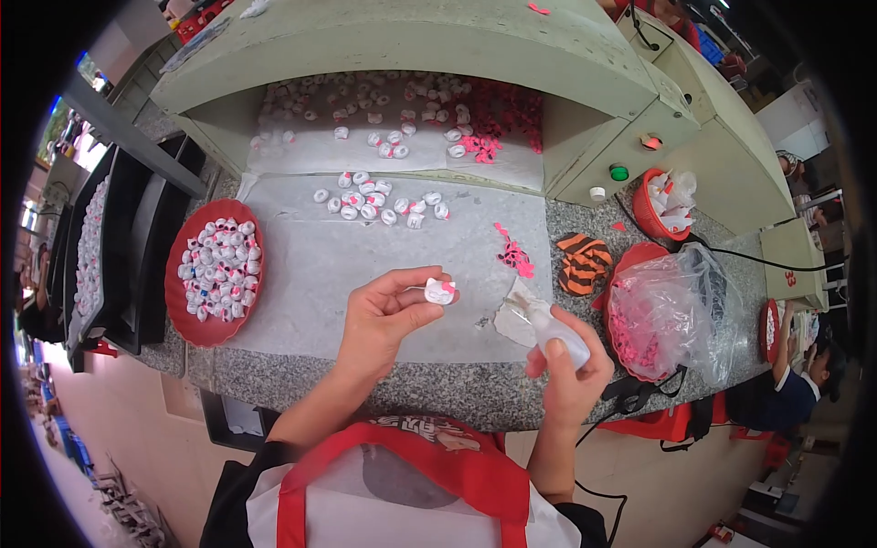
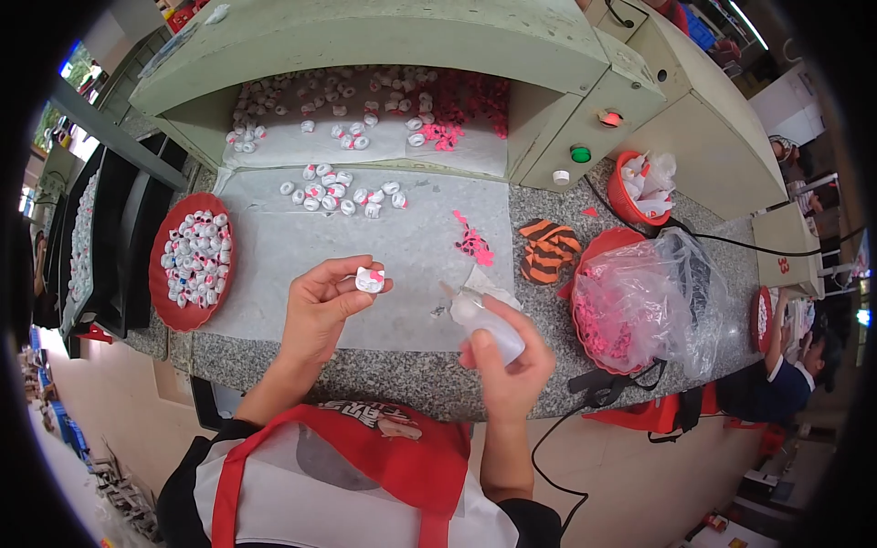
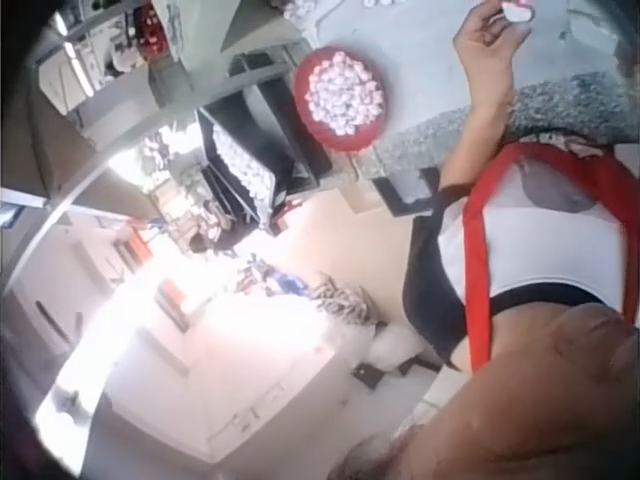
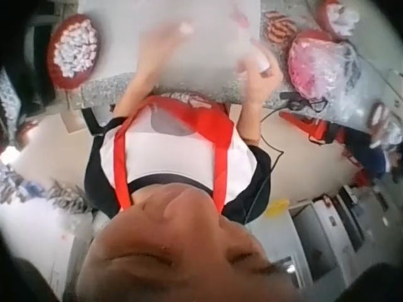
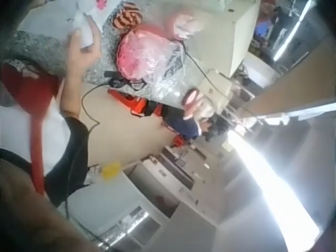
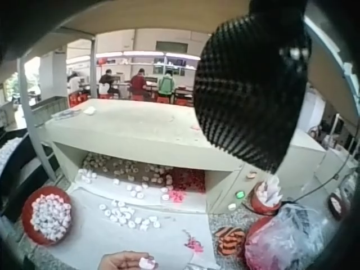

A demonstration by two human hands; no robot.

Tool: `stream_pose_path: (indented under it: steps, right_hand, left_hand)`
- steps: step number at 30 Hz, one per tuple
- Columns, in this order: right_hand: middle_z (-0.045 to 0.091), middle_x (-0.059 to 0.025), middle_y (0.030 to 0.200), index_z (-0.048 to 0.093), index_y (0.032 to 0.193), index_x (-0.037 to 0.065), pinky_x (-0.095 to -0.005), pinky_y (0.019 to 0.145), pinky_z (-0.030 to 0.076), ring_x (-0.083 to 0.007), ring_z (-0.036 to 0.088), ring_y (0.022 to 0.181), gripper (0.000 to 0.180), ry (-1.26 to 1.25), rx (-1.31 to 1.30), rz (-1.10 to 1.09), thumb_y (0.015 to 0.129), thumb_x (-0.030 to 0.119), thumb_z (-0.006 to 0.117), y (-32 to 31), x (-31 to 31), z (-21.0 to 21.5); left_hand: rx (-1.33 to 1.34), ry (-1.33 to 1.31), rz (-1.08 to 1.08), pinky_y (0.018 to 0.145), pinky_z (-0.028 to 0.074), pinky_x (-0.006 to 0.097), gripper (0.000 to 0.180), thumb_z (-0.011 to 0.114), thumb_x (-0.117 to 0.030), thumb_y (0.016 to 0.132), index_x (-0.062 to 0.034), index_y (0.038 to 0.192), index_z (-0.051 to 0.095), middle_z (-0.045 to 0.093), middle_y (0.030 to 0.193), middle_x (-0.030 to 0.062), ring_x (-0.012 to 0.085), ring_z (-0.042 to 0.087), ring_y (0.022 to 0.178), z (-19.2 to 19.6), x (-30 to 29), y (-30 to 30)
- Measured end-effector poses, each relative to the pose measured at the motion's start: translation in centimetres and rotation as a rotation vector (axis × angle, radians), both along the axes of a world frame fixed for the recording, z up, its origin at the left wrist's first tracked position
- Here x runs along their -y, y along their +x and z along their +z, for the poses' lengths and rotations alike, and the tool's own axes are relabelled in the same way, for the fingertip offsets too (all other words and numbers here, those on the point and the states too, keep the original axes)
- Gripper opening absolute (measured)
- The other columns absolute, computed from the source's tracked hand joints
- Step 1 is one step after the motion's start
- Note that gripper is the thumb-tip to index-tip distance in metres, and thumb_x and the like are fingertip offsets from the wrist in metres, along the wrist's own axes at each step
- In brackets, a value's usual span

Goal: Applying glue to toy components and assembling small character figurines on a factory line.

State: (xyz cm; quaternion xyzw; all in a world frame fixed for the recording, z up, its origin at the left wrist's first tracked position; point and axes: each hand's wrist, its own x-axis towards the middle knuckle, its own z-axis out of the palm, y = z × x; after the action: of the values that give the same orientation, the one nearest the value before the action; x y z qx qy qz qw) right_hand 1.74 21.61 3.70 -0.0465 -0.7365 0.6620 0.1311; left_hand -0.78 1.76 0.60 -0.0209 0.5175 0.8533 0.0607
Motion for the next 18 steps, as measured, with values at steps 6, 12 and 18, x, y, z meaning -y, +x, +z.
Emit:
stream_pose_path:
  steps: [6,12,18]
  right_hand:
    - [0.056,-0.0080,0.077,0.056,0.093,0.001,-0.0295,0.053,0.047,-0.0194,0.059,0.065,0.024,0.434,0.162,-0.059,0.072,0.011,0.058,-7.4,-1.0,-11.2]
    - [0.057,-0.0156,0.084,0.059,0.085,0.004,-0.0402,0.065,0.045,-0.0346,0.057,0.073,0.022,1.068,0.254,0.043,0.069,0.018,0.063,-10.7,0.7,-9.1]
    - [0.056,-0.0057,0.068,0.059,0.083,0.002,-0.0239,0.050,0.043,-0.0119,0.055,0.057,0.012,0.198,0.321,0.151,0.076,0.011,0.060,-7.8,-0.4,-6.8]
  left_hand:
    - [0.053,-0.005,-0.035,0.082,0.046,0.030,0.036,0.056,0.010,0.072,0.0038,0.106,0.052,0.059,0.099,0.0131,0.0230,0.059,0.091,-1.0,-0.7,-0.2]
    - [0.028,-0.032,0.093,0.081,0.046,0.031,0.035,0.056,0.010,0.072,0.0039,0.106,0.052,0.059,0.099,0.0133,0.0222,0.059,0.090,-2.1,0.2,-0.5]
    - [0.070,-0.049,0.033,0.080,0.047,0.029,0.035,0.056,0.009,0.073,0.0039,0.107,0.051,0.058,0.101,0.0137,0.0201,0.059,0.089,-1.8,-0.8,-0.7]
